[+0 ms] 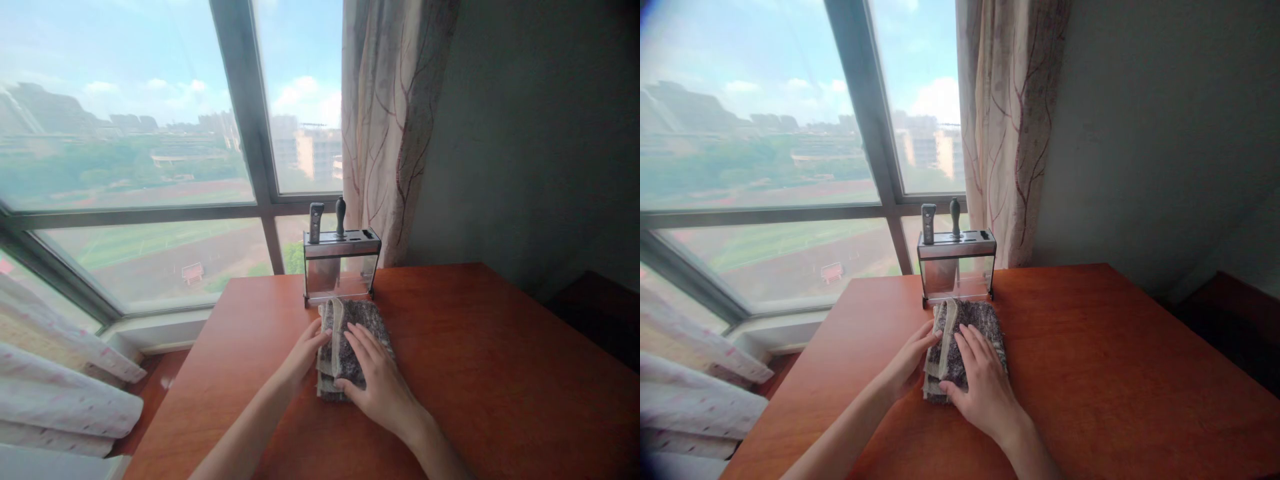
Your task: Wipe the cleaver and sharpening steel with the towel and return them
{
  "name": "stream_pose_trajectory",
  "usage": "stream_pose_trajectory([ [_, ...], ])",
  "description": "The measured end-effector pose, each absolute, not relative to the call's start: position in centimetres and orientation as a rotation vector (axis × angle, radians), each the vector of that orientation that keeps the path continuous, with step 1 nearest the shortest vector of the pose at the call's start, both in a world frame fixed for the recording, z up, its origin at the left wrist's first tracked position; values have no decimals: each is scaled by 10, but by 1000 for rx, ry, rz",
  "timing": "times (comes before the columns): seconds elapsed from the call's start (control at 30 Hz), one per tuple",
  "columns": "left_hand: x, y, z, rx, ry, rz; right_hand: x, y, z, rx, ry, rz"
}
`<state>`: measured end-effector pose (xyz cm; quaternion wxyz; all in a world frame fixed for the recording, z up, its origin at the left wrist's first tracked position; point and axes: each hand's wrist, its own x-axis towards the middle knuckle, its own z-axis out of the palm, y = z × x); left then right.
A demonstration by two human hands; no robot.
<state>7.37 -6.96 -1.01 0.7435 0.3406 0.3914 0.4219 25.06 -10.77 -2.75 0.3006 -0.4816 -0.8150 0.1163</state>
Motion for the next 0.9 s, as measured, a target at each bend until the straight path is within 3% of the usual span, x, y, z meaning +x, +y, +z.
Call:
stream_pose_trajectory([
  [0.37,70,-74,-15,485,584,836,246,-110,-29,-1062,-1661,719],
  [0.57,78,-78,-17,567,801,921,246,-122,-8,-954,-2202,842],
  [0.67,83,-79,-22,635,939,1011,262,-109,-14,-1085,-1975,753],
  [0.77,88,-77,-26,621,972,1014,282,-92,-35,-1430,-1618,461],
  [0.9,95,-73,-23,615,905,1011,298,-81,-64,-1529,-1520,621],
])
